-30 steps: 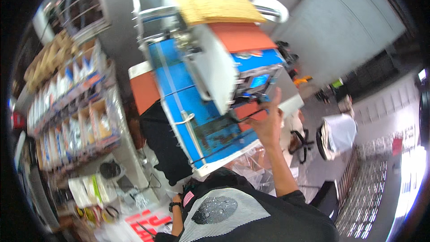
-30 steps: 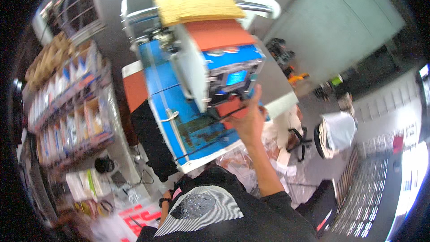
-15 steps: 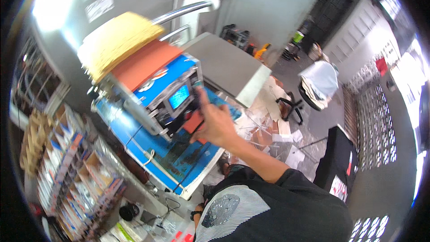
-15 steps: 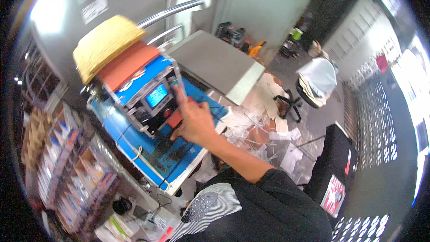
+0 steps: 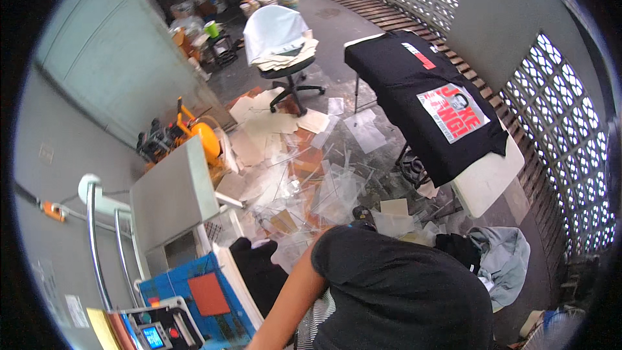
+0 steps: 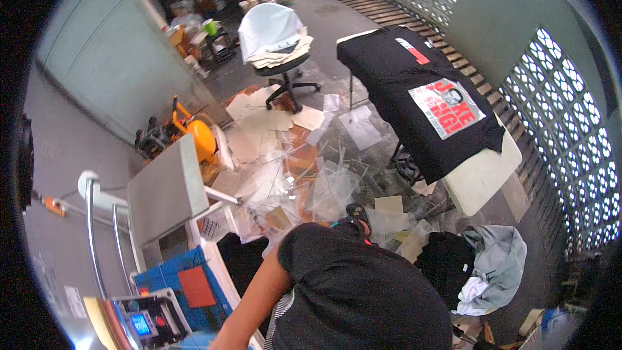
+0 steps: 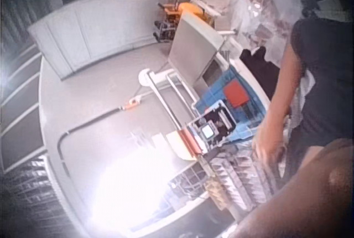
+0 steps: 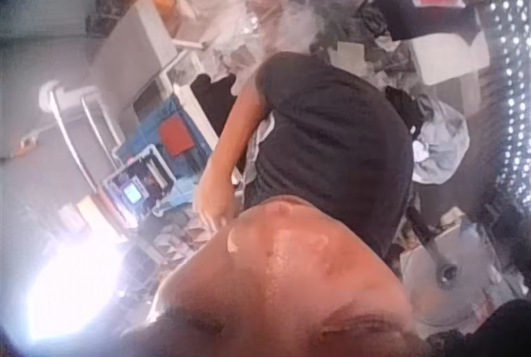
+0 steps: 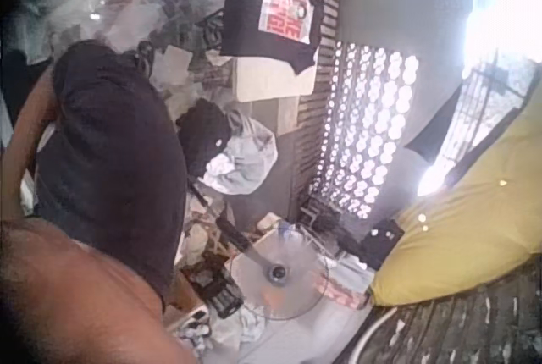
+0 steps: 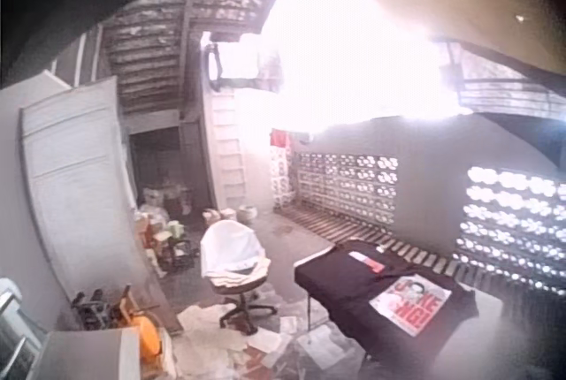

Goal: The person places a black shirt onto a heat press, applies a transfer, and then trims and positions printed designs on other shirts at a table using scissors.

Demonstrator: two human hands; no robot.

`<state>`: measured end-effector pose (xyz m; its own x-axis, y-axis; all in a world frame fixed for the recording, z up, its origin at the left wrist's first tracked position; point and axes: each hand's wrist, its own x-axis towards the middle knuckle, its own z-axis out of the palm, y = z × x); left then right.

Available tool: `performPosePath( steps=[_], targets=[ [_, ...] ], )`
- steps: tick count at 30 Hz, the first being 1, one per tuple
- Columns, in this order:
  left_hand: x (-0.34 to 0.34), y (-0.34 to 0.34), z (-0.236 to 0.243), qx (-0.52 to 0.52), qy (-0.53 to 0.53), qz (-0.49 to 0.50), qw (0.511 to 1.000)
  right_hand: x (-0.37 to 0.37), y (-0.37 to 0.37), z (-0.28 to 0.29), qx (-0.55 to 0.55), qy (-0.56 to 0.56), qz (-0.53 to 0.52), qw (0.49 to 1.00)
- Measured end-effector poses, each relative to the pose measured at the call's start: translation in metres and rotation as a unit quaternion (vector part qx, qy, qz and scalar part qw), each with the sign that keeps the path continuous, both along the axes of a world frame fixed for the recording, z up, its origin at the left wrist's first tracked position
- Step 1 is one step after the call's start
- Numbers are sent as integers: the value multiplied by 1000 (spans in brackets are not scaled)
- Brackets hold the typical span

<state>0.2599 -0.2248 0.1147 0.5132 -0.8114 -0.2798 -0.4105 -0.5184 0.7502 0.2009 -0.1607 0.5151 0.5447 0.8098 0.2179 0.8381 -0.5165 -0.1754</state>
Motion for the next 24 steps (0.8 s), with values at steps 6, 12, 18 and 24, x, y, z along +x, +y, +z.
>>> performPosePath(
  steps=[6,12,18,24],
  targets=[
    [-93,-89,19,-8,3,-60,998,-189,-244,-205,272,120,-573,764],
    [-172,-79,-62,162,-37,-207,964,-530,-325,-345,-69,52,-986,144],
    [-158,-168,-89,16,-213,-371,904,-663,-190,-374,647,87,-655,-380],
    [-422,-391,29,-67,-38,-516,853,-685,-145,-443,550,-270,-598,-517]
  ],
)
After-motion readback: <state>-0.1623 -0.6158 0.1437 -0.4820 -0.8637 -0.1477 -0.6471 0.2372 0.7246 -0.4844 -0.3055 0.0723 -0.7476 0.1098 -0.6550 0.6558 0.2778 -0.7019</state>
